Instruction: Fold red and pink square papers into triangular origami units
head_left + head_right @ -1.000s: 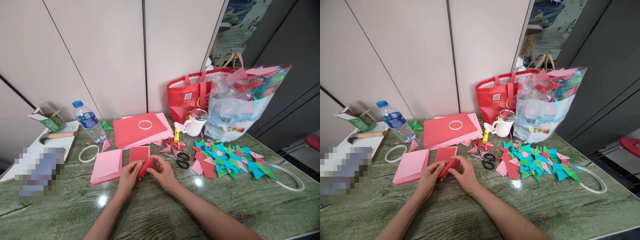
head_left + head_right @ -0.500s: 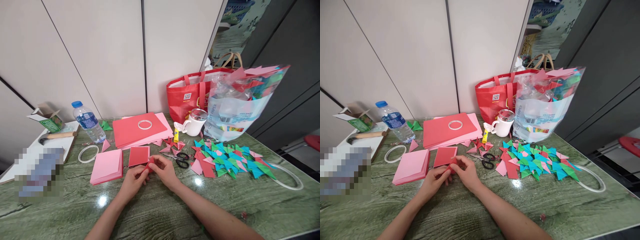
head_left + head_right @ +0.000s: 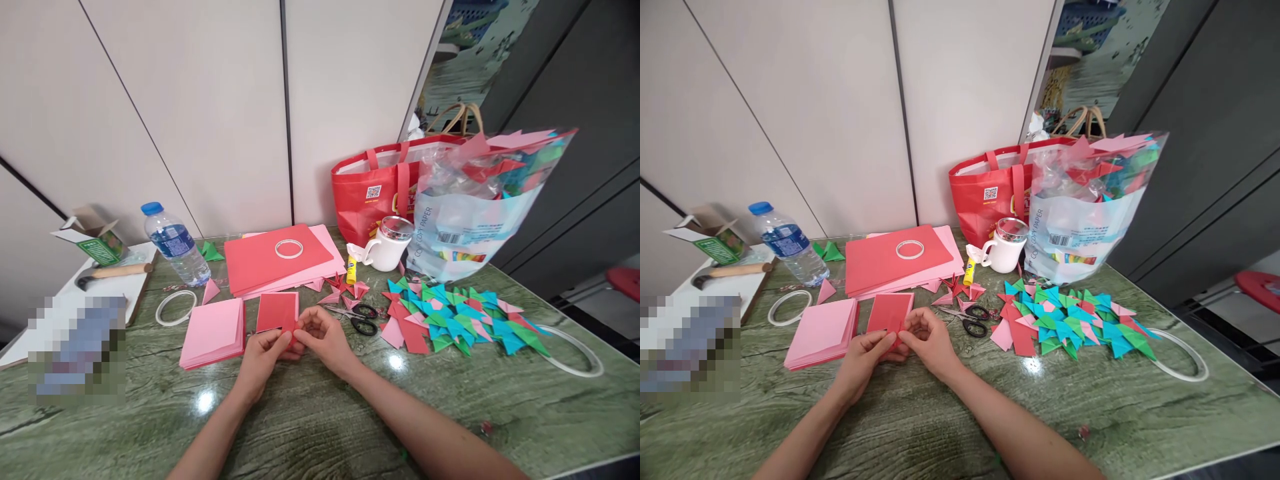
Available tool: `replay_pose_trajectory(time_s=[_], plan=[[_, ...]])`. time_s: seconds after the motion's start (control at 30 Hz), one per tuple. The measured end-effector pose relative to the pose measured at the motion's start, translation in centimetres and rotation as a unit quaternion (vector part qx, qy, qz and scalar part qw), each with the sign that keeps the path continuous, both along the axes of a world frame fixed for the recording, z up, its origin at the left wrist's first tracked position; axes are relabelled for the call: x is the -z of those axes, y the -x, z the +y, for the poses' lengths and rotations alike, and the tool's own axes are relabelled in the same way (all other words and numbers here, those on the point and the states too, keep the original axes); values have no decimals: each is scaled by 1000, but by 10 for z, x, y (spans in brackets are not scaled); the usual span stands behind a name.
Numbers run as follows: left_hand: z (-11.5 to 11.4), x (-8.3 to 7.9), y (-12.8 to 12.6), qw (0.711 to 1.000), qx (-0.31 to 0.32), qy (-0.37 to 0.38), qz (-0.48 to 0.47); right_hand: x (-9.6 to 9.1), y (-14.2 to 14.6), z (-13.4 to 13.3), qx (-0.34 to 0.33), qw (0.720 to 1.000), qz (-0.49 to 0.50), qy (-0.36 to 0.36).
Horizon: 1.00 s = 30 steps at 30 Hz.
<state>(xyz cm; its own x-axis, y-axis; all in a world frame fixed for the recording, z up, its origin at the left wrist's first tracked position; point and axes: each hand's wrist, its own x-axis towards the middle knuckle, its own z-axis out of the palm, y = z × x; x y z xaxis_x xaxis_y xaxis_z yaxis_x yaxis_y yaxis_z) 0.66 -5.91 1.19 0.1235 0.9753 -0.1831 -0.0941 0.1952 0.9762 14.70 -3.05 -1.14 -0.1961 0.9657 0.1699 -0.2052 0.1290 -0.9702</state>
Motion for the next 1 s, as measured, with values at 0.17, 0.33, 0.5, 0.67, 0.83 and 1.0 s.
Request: replay_pose_trajectory(time_s=[0.17, 0.33, 0.5, 0.67, 0.83, 1.0], plan=[[2, 0, 1, 995, -39, -48, 77, 3, 0, 1, 17, 999, -29, 0], [5, 4, 2, 988, -131, -72, 31, 3, 1, 0, 13, 999, -24, -17], [4, 3, 2, 984, -148, -97, 35, 2, 1, -3, 11, 997, -54, -45], [2, 3, 2, 985, -145, -82, 50, -2, -1, -4, 30, 993, -89, -67], [2, 3, 2, 983, -163, -78, 42, -4, -1, -6, 36, 991, -102, -79], [2, 0, 3, 982, -149, -99, 64, -5, -2, -6, 45, 990, -98, -95]])
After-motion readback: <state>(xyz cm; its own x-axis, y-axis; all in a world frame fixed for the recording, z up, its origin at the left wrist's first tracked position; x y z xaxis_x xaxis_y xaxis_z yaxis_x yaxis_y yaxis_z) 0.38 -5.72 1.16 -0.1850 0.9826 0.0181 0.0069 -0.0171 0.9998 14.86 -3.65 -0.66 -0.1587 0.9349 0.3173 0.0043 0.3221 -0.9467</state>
